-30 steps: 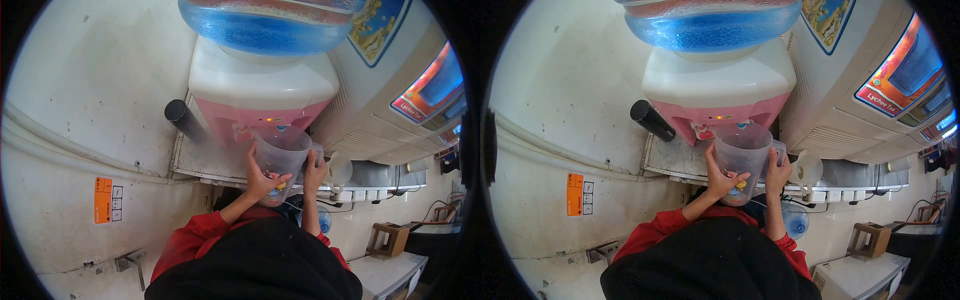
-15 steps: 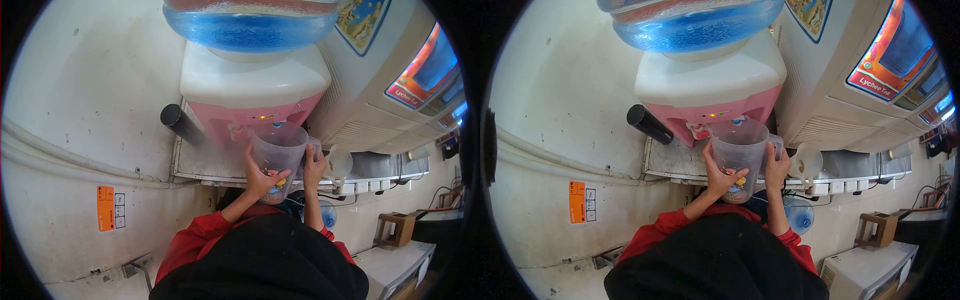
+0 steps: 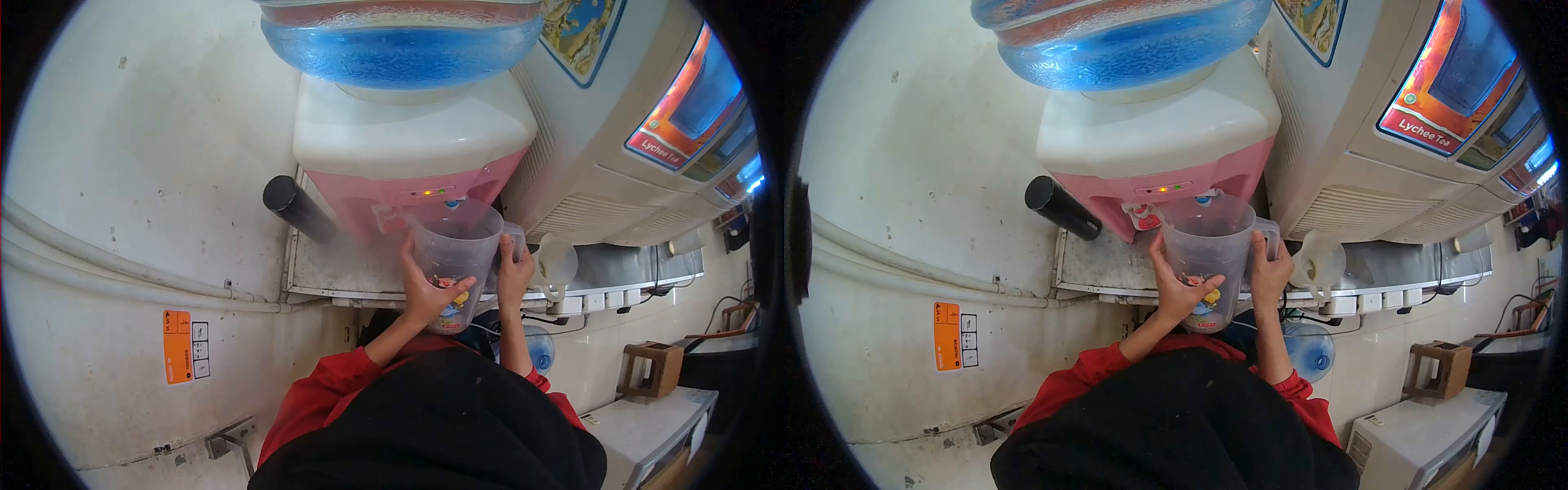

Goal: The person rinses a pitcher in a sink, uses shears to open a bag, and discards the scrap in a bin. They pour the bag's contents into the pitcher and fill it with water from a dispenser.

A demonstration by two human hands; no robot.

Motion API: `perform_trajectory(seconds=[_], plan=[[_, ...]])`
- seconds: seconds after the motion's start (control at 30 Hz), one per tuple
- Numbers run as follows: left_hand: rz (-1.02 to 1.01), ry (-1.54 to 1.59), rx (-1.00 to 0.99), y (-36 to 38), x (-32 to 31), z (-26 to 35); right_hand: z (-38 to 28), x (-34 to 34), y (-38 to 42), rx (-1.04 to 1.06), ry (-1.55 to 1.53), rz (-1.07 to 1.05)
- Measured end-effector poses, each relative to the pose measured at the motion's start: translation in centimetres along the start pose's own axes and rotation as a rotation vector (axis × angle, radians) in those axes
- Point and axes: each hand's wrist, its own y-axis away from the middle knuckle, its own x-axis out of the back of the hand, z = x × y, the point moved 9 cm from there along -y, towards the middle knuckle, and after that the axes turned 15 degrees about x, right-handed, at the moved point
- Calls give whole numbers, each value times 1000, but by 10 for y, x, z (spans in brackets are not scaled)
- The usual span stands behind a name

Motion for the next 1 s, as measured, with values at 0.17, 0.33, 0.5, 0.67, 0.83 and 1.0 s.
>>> perform_trajectory(seconds=[0.17, 0.33, 0.5, 0.67, 0.83, 1.0], plan=[[-2, 4, -17, 0, -1, 2, -4, 2, -1, -1, 9, 2], [-2, -6, -29, 0, -1, 3, -2, 1, -1, -16, 5, -11], [-9, -14, -18, -1, -2, 3, -1, 1, -1, -6, -11, 7], [0, -12, -30, 0, -1, 4, -1, 1, -1, 0, 1, 1], [5, -11, -24, 0, -1, 3, -2, 1, -2, 1, -6, -8], [17, -34, -34, 0, 0, 5, 1, 0, -1, -5, -12, -5]])
